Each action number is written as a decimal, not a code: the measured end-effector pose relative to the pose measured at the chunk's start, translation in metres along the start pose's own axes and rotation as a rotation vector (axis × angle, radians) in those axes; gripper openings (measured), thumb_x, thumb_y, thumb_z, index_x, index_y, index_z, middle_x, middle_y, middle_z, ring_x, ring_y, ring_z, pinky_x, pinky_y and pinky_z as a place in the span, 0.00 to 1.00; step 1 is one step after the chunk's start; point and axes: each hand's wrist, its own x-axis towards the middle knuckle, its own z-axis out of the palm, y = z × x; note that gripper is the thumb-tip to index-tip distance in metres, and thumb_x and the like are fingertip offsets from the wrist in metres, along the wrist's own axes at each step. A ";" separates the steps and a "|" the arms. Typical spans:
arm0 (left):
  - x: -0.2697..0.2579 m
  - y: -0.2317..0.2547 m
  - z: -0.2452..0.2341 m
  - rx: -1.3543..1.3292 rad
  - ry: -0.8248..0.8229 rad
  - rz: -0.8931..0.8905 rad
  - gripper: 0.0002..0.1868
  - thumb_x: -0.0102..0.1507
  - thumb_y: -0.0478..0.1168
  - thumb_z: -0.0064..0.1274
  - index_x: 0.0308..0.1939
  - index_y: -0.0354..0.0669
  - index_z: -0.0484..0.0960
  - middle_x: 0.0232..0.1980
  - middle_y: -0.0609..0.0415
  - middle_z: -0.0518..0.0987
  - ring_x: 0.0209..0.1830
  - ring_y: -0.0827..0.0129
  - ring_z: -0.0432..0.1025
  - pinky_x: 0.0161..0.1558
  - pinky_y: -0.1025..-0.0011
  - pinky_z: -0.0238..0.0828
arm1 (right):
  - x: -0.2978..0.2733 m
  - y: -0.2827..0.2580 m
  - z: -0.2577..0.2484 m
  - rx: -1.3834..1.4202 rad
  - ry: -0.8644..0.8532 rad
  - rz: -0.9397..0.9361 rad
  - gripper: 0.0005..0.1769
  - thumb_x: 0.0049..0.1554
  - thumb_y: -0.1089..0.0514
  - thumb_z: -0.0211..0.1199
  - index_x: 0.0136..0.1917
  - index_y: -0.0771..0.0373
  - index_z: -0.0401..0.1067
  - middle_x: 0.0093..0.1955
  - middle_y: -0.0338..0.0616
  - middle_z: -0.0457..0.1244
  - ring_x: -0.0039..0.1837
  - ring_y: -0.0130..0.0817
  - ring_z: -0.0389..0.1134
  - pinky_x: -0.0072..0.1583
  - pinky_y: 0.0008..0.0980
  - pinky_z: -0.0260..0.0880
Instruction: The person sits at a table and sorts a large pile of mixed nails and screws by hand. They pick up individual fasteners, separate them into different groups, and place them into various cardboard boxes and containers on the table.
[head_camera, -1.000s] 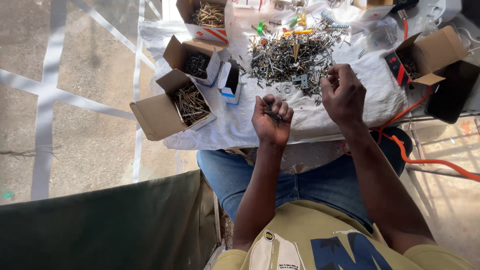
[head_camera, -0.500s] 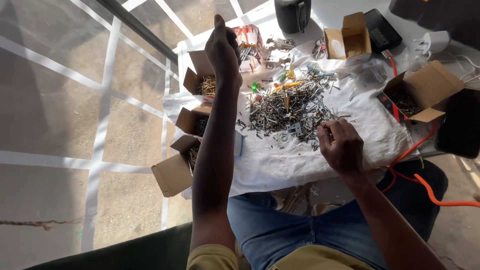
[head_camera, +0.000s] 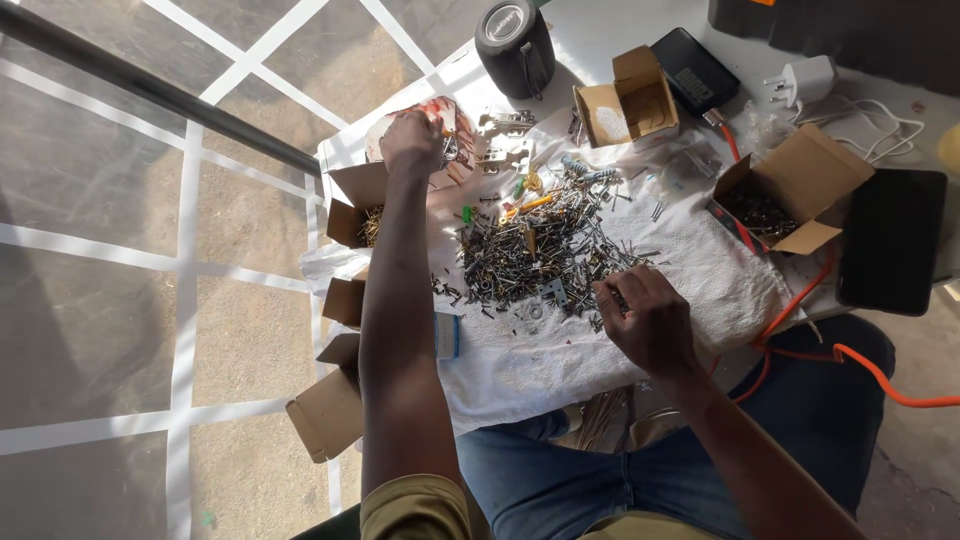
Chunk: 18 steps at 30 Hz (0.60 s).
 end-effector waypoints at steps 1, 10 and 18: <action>-0.004 -0.001 0.001 0.003 -0.006 0.002 0.22 0.66 0.62 0.49 0.38 0.50 0.85 0.42 0.45 0.82 0.46 0.44 0.80 0.48 0.44 0.76 | 0.002 0.000 0.000 0.000 -0.003 0.006 0.08 0.62 0.54 0.67 0.41 0.54 0.74 0.34 0.38 0.61 0.41 0.39 0.70 0.48 0.34 0.72; -0.127 0.091 -0.131 -0.488 0.203 0.164 0.09 0.61 0.51 0.62 0.40 0.53 0.84 0.43 0.50 0.82 0.51 0.49 0.78 0.54 0.50 0.73 | -0.003 0.003 0.003 -0.016 -0.004 -0.026 0.11 0.63 0.52 0.66 0.40 0.56 0.73 0.33 0.37 0.60 0.40 0.40 0.69 0.45 0.35 0.72; -0.262 0.127 -0.037 -0.510 0.058 0.286 0.25 0.54 0.56 0.67 0.51 0.52 0.83 0.53 0.51 0.78 0.57 0.48 0.70 0.59 0.50 0.67 | -0.005 0.001 0.000 0.020 -0.001 -0.026 0.12 0.63 0.51 0.68 0.40 0.57 0.73 0.31 0.38 0.59 0.38 0.44 0.69 0.41 0.40 0.71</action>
